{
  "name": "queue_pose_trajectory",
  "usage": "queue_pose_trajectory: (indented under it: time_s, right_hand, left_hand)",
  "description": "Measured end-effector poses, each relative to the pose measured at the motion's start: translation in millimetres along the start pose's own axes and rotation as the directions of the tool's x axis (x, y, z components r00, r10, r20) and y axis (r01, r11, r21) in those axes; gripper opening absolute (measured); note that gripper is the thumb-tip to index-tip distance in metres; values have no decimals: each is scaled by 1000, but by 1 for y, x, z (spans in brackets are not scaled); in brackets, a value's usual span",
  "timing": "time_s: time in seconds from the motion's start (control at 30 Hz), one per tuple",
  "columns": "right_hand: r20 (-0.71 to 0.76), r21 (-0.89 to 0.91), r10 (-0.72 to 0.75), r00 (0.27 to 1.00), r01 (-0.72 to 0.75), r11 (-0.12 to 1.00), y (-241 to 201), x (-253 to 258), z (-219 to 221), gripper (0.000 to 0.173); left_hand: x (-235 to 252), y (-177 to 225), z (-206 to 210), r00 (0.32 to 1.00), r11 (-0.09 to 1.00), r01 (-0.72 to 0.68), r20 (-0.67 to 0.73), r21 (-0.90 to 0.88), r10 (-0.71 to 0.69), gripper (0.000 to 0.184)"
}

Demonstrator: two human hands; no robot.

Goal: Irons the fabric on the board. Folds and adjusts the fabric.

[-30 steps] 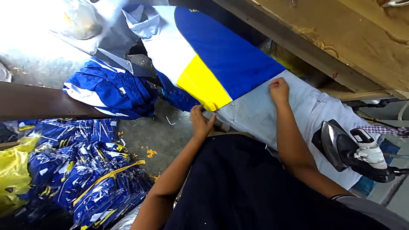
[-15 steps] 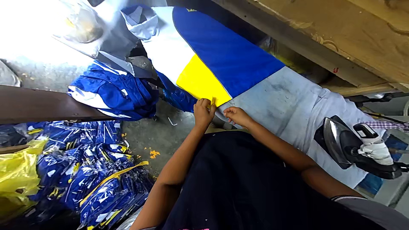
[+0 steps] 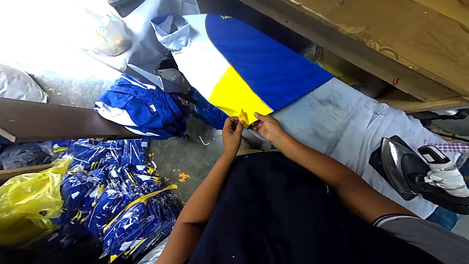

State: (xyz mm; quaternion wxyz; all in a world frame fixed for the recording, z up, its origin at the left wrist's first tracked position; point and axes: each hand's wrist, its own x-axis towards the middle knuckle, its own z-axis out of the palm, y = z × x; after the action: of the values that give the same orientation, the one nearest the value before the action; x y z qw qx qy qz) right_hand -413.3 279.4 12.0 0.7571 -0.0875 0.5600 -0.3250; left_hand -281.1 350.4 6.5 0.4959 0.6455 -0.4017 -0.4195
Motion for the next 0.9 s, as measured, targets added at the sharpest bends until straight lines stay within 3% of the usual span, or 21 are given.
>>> queue_pose_trajectory:
  time_s: [0.1, 0.3, 0.43, 0.57, 0.77, 0.9]
  right_hand:
    - [-8, 11, -57, 998, 57, 998, 3, 0, 1, 20]
    - [91, -191, -368, 926, 378, 906, 1, -2, 0, 21]
    - [115, -220, -438, 892, 453, 864, -2, -3, -3, 12]
    - [138, -271, -513, 847, 530, 803, -1, 0, -6, 13]
    - [209, -487, -539, 816, 565, 667, -3, 5, -12, 25]
    - [228, -503, -559, 797, 588, 633, -7, 11, -9, 27]
  left_hand:
    - [12, 3, 5, 999, 998, 41, 15, -46, -40, 18]
    - [26, 9, 21, 996, 997, -45, 77, -61, 50, 17]
    - [36, 10, 23, 995, 990, 29, 96, -141, -15, 14]
    - [40, 16, 24, 993, 990, 55, 107, -131, -42, 10]
    - [37, 35, 25, 973, 971, -38, 231, 237, -18, 26]
    - [43, 54, 24, 945, 898, -147, 326, 415, 4, 33]
